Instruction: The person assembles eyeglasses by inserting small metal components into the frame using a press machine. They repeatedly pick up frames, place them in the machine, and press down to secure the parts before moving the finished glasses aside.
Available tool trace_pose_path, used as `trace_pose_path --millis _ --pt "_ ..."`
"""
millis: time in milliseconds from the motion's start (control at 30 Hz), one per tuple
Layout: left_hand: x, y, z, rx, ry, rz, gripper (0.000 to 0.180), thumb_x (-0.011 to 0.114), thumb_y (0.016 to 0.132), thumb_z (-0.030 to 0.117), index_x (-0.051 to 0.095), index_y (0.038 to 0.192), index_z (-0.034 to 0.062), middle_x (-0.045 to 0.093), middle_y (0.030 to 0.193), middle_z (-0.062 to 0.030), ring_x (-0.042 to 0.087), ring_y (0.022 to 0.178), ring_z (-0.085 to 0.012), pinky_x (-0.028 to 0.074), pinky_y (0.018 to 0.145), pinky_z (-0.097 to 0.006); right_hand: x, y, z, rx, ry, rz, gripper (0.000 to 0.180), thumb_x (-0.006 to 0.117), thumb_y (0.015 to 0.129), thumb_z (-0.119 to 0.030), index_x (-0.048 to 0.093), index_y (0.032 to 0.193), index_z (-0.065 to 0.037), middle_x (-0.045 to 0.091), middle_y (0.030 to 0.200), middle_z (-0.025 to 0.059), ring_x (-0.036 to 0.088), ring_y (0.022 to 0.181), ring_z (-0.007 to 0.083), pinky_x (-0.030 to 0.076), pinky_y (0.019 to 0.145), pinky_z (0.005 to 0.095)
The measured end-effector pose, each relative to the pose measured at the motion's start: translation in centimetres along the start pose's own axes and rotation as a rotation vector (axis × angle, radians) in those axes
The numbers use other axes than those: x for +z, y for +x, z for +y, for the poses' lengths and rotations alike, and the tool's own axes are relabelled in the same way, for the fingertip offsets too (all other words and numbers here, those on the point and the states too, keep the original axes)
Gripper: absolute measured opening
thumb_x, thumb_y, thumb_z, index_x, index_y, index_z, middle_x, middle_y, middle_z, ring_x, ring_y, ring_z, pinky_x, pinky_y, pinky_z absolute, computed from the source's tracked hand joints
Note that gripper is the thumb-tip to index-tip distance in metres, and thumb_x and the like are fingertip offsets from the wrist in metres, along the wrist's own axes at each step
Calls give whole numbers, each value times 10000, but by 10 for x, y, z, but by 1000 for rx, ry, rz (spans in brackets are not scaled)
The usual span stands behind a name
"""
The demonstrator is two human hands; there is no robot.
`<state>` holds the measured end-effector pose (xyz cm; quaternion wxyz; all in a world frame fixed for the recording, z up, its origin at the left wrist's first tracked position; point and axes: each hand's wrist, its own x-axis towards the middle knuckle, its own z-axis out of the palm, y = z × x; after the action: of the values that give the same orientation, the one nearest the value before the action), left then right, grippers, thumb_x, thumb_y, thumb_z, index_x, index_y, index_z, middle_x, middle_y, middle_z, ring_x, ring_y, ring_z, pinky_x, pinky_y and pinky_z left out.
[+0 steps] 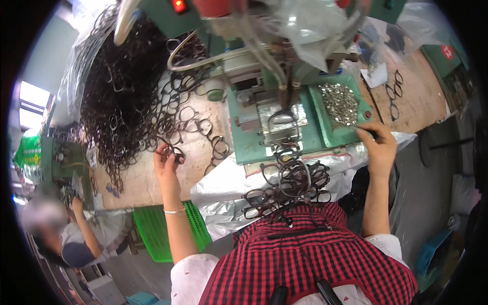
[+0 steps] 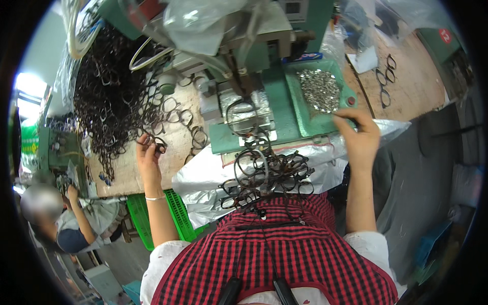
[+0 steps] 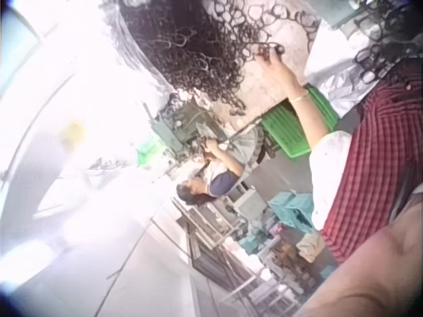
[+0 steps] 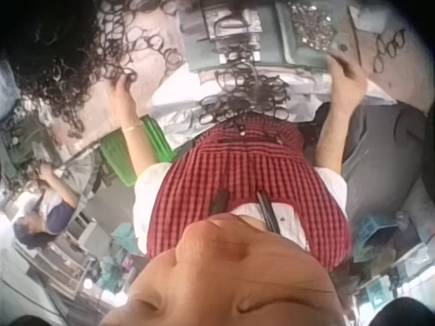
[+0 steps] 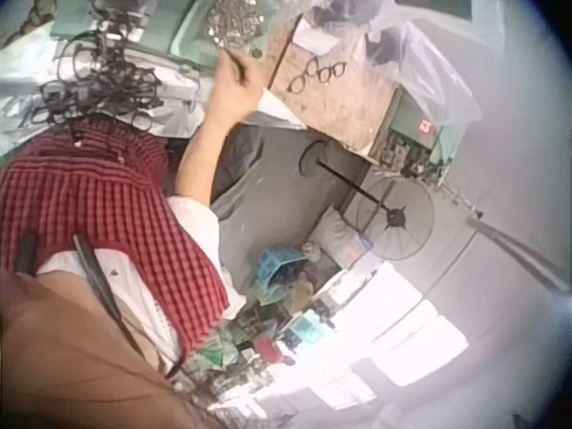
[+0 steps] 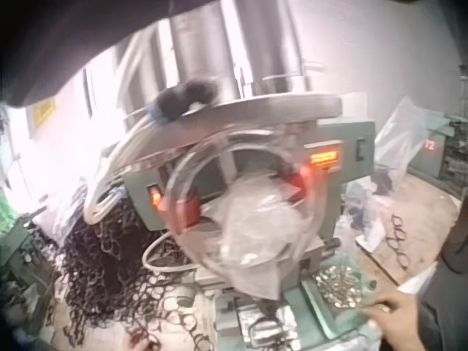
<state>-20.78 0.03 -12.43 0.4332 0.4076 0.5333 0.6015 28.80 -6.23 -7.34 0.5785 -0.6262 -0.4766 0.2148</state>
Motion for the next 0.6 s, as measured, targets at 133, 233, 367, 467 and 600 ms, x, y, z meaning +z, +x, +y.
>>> trace_pose_path --millis 133,233,367,467,600 --pt "63 16 11 -99 -250 -96 285 521 1031 262 547 1227 57 535 906 7 494 691 -110 467 651 -274 60 24 -66 -312 -28 -152 173 751 753 -34 724 924 -35 713 897 91 672 849 213 508 776 338" --pt "93 15 3 -42 -115 -23 303 504 1045 308 554 1190 47 565 930 -19 559 738 -136 488 658 -277 108 41 -65 -373 23 -92 296 729 764 -87 675 1051 -39 708 912 124 688 863 294 525 768 365" --pt "108 -9 -14 63 -257 36 232 540 1032 228 539 1169 41 624 1058 -89 655 917 -226 569 829 -357 122 24 -58 -345 131 -91 395 718 792 -98 592 1158 -16 726 904 116 699 860 298 520 780 370" --pt "106 -14 -14 161 -259 31 173 541 1025 176 550 1140 47 641 1087 -120 662 954 -248 581 852 -392 123 17 -64 -259 208 -91 414 707 803 -87 575 1190 -17 731 927 116 705 875 294 517 786 366" --pt "149 -30 85 582 -417 -109 182 510 1031 148 559 1168 38 656 1096 -150 661 952 -258 590 805 -404 123 20 -76 -252 298 -145 427 676 829 -51 543 1232 -2 737 965 121 717 911 262 525 820 337"
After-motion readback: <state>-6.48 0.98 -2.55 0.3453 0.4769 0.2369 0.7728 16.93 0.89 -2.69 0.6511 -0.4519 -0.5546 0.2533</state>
